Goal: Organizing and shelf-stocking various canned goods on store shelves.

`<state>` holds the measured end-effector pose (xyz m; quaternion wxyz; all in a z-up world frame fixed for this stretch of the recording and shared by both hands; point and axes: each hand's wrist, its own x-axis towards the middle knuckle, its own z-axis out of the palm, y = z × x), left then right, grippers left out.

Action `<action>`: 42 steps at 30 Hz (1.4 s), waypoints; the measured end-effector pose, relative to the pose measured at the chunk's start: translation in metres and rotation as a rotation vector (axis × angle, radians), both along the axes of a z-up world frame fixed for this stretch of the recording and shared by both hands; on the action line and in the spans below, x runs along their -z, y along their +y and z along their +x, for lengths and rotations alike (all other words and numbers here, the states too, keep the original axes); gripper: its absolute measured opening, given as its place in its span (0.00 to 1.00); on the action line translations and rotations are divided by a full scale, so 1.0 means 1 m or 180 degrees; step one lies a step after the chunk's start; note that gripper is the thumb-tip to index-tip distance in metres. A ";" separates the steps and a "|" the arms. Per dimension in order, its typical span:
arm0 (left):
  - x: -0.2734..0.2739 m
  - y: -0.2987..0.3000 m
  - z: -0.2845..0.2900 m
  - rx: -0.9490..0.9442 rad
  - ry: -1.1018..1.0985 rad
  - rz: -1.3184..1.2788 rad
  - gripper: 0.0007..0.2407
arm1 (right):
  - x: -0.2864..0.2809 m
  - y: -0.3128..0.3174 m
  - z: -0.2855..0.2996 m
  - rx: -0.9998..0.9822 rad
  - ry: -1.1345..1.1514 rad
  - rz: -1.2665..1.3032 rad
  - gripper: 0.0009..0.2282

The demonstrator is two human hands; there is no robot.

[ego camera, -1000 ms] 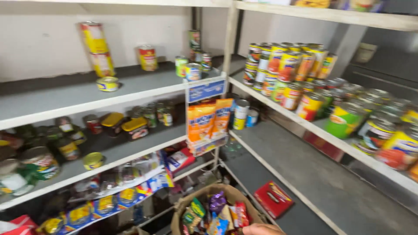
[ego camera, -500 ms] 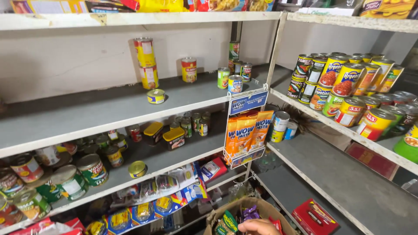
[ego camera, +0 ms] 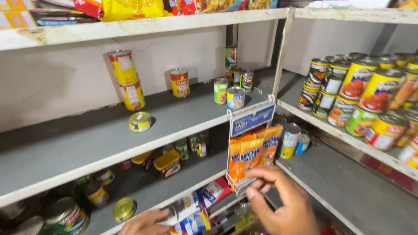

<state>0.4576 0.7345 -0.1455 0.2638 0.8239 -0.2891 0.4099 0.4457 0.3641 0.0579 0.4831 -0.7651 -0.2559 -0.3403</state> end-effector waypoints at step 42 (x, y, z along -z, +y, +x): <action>-0.276 -0.116 0.336 -0.0196 0.0497 -0.0209 0.13 | -0.095 0.002 0.461 0.1173 -0.0306 -0.1049 0.15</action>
